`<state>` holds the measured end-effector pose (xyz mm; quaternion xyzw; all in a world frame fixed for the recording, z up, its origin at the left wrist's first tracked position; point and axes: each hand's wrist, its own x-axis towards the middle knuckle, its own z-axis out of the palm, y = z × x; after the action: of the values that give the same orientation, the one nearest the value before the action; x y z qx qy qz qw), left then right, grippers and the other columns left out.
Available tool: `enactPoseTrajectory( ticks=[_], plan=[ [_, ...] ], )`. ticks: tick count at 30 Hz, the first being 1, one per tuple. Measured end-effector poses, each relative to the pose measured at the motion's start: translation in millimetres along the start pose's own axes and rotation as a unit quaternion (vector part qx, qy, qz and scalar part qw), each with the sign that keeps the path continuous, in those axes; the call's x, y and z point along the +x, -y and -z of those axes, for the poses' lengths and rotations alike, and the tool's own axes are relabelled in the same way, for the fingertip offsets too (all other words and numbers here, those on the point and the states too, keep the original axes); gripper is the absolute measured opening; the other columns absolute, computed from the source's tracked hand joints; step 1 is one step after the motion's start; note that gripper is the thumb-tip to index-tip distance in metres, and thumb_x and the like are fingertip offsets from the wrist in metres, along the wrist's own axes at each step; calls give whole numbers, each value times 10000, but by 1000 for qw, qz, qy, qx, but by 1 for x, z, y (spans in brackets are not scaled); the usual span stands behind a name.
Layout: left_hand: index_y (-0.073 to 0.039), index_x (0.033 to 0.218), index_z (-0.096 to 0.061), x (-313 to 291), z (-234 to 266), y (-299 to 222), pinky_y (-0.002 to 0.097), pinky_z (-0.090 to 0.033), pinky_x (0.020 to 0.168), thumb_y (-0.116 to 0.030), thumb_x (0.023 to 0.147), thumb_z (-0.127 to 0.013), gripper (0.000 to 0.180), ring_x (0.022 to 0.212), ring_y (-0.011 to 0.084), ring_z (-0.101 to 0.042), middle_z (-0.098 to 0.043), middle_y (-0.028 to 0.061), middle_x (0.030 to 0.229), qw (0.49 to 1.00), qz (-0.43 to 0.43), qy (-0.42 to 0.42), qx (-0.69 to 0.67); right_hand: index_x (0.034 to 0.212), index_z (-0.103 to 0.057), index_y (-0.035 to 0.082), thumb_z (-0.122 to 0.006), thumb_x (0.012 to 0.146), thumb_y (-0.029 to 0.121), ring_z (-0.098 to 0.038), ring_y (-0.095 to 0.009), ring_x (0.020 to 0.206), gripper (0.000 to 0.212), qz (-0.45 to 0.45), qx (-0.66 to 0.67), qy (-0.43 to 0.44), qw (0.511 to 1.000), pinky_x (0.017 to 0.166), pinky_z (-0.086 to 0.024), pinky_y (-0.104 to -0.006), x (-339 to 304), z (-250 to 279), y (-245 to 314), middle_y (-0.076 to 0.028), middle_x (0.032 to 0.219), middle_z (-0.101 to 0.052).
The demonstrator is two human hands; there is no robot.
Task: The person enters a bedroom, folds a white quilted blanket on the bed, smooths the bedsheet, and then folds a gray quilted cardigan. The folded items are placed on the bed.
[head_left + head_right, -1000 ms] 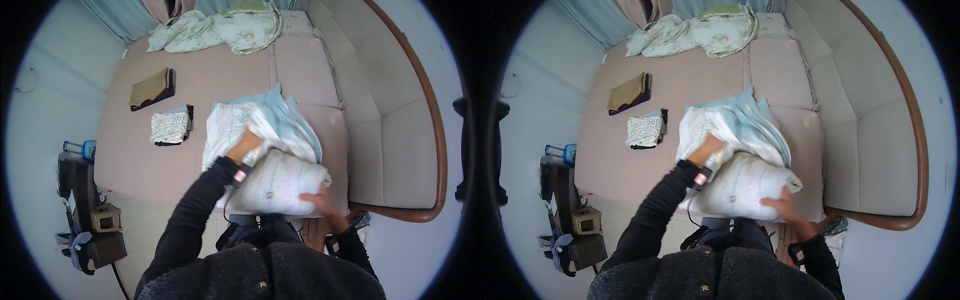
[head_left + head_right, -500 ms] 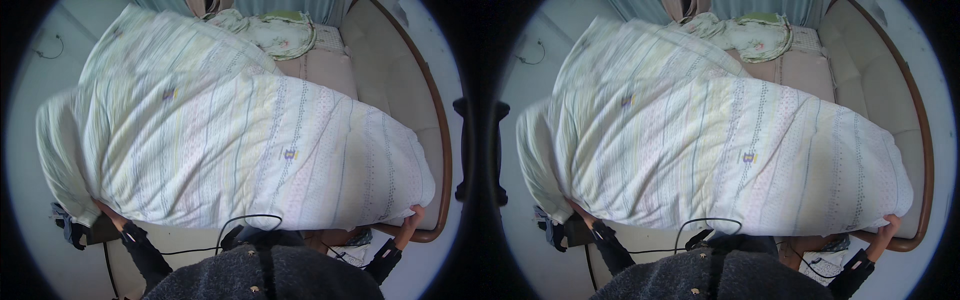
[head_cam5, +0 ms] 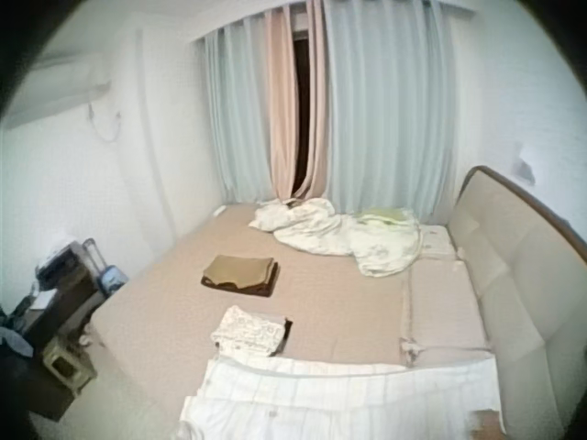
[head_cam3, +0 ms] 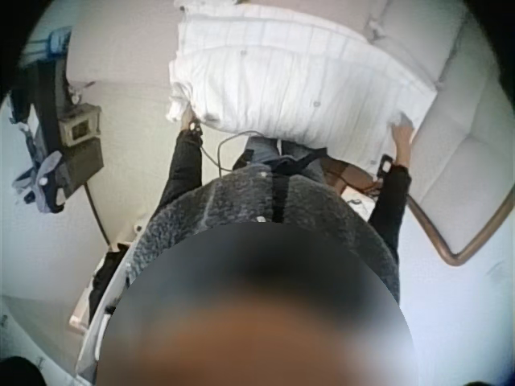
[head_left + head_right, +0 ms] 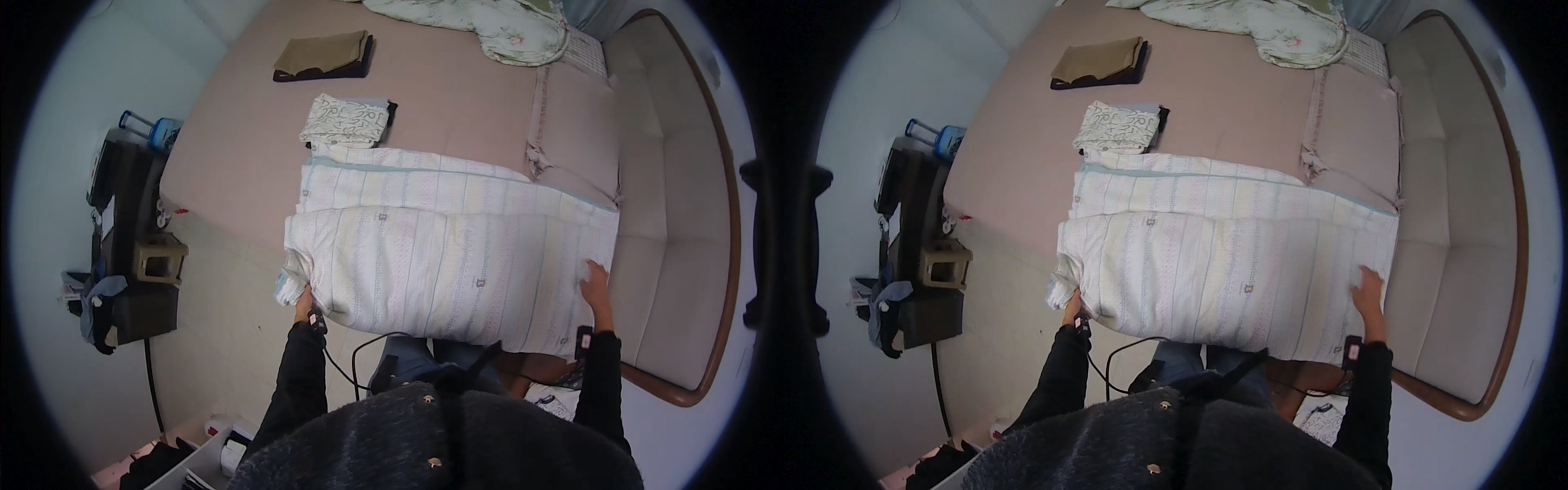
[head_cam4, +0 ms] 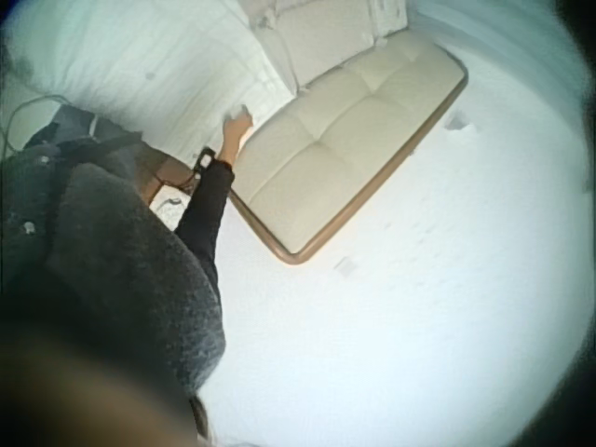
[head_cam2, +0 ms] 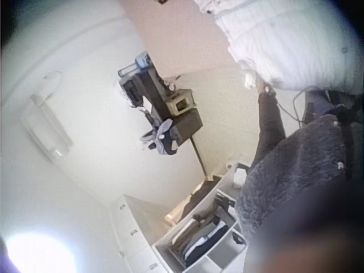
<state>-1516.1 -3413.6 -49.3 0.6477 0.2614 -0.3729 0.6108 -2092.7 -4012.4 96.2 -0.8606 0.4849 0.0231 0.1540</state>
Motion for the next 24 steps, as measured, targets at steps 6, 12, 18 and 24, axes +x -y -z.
enactPoseTrajectory(
  ticks=[6, 12, 18, 24],
  plan=[
    [-28, 1044, -628, -13, 9, 3, 342, -482, 609, -345, 781, -715, 420, 700, 187, -577, -620, 55, 930, 981, 17, -173, 91, 1338, -453, 33, -771, 616, 128, -365, -417, 1288, 794, 172, -100, 9, 980, 1115, -271, -460, 97, -18, 133, -252, 1333, -437],
    [-74, 929, -603, -30, 31, -1, 357, -459, 579, -351, 824, -654, 301, 631, 186, -544, -575, 35, 815, 997, 39, -56, 41, 1260, -501, 24, -757, 629, 216, -507, -400, 1160, 707, 71, -140, 200, 967, 994, -411, -451, 103, -24, 149, -244, 1204, -550],
    [1, 1456, -223, -76, -32, -39, 476, -277, 1105, -233, 661, -818, 1020, 1293, 408, -390, -292, 231, 1470, 850, -93, -310, 416, 999, -648, 92, -612, 698, 115, -652, -377, 855, 304, 281, -177, 424, 843, 711, -509, -486, -15, 46, 189, -172, 847, -663],
    [-172, 1426, -374, -150, -148, -101, 536, -209, 1127, -101, 608, -802, 925, 1369, 390, -283, -346, 154, 1469, 479, -499, 113, 714, 1134, -642, 134, -682, 782, 207, -662, -319, 790, 362, 279, -37, 535, 797, 699, -516, -437, -168, 129, 229, -142, 813, -664]
  ],
)
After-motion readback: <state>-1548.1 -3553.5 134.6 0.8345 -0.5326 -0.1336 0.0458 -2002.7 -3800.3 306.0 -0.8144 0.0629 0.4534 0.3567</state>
